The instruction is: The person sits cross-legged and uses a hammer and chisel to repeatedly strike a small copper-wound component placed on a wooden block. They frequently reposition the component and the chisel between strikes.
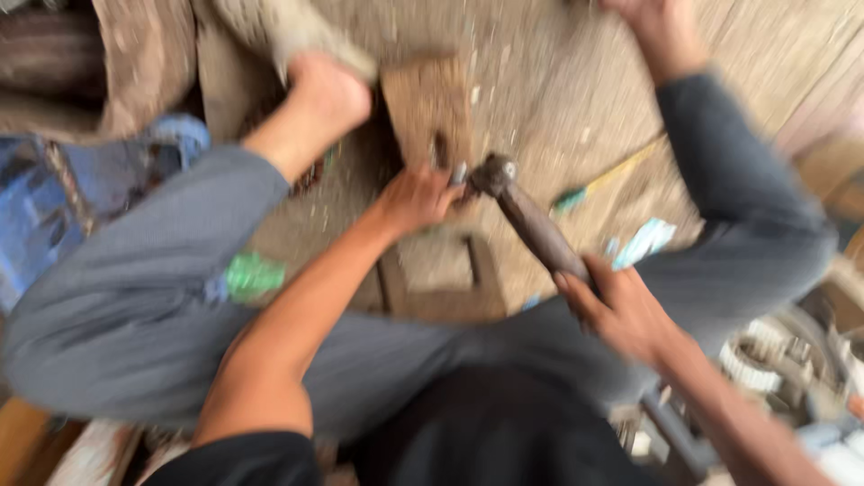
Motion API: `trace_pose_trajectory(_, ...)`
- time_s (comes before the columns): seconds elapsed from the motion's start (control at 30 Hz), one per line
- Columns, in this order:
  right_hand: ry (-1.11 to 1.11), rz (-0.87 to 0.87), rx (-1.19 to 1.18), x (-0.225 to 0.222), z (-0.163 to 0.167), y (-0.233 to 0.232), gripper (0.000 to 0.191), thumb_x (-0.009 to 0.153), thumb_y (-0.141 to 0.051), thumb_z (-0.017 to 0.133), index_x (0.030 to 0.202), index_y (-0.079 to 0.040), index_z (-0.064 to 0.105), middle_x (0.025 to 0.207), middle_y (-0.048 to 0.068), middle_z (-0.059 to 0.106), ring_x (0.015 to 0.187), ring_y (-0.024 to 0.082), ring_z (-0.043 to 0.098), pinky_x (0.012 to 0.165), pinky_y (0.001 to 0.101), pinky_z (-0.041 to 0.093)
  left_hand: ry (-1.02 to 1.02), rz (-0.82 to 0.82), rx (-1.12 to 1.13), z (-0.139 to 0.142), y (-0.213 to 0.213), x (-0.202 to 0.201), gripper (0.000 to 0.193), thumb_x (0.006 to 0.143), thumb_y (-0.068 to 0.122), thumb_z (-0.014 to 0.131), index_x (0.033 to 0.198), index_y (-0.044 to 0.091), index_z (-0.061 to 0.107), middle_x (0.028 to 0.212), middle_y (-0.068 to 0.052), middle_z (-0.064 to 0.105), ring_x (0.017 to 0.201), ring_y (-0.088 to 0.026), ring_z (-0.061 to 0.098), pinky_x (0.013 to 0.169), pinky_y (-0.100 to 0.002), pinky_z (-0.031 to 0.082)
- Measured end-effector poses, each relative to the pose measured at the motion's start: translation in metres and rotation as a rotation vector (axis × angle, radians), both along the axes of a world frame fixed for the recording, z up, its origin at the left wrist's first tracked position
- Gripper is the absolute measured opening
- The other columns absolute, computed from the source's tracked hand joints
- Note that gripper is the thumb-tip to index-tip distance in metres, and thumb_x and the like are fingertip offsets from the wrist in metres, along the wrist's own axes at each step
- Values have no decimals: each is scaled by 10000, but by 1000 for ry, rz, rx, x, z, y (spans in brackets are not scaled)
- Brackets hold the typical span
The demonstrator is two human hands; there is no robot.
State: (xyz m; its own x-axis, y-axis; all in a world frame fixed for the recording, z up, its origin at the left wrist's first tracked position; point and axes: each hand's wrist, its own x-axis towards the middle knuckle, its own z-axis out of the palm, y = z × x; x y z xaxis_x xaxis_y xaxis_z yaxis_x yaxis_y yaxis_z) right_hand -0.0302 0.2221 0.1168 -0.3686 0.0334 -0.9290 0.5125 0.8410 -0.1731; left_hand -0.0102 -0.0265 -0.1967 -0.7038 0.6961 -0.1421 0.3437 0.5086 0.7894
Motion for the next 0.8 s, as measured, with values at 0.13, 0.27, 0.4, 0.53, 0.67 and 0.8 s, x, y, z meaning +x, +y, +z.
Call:
trace_pose_trajectory(0.13,474,-276,-729,-5,17,5,308,1034,-357,596,933,-67,614,725,108,640,635,231,614,593,332,510,109,22,94,3,-3,-2,245,983,160,652,1155,-12,684,995,-182,758,556,-269,685,506,-389,580)
trace_pose_trajectory(0.27,59,33,-38,-4,-4,-6,334,927,-338,623,973,-8,633,565,108,655,497,224,659,513,377,510,-89,103,28,10,2,0,420,898,166,702,1287,11,677,710,-195,715,576,-331,702,486,-438,575)
trace_pose_trajectory(0.4,301,-226,-391,-3,11,5,354,991,-380,562,915,-50,662,637,81,689,547,168,661,528,342,512,25,107,133,10,7,0,336,905,179,687,1204,26,675,785,-167,715,579,-289,696,528,-402,593)
trace_pose_trajectory(0.53,132,189,-55,12,-8,-4,399,974,-372,629,977,26,637,634,190,579,545,260,533,535,401,470,24,98,108,8,7,0,225,992,215,662,1127,35,661,717,-137,685,586,-284,673,511,-404,567)
trace_pose_trajectory(0.67,174,-265,-236,7,6,0,401,974,-376,578,864,3,651,587,73,668,506,156,616,485,355,490,-80,14,24,7,4,3,308,1009,213,641,1226,-2,681,598,-144,677,453,-215,622,487,-390,560)
trace_pose_trajectory(0.8,189,-95,-276,20,-9,-8,366,999,-350,587,940,11,607,587,94,576,504,174,541,495,358,435,-145,106,93,5,-3,5,238,1011,239,643,1146,46,676,790,-147,724,529,-254,637,477,-392,557)
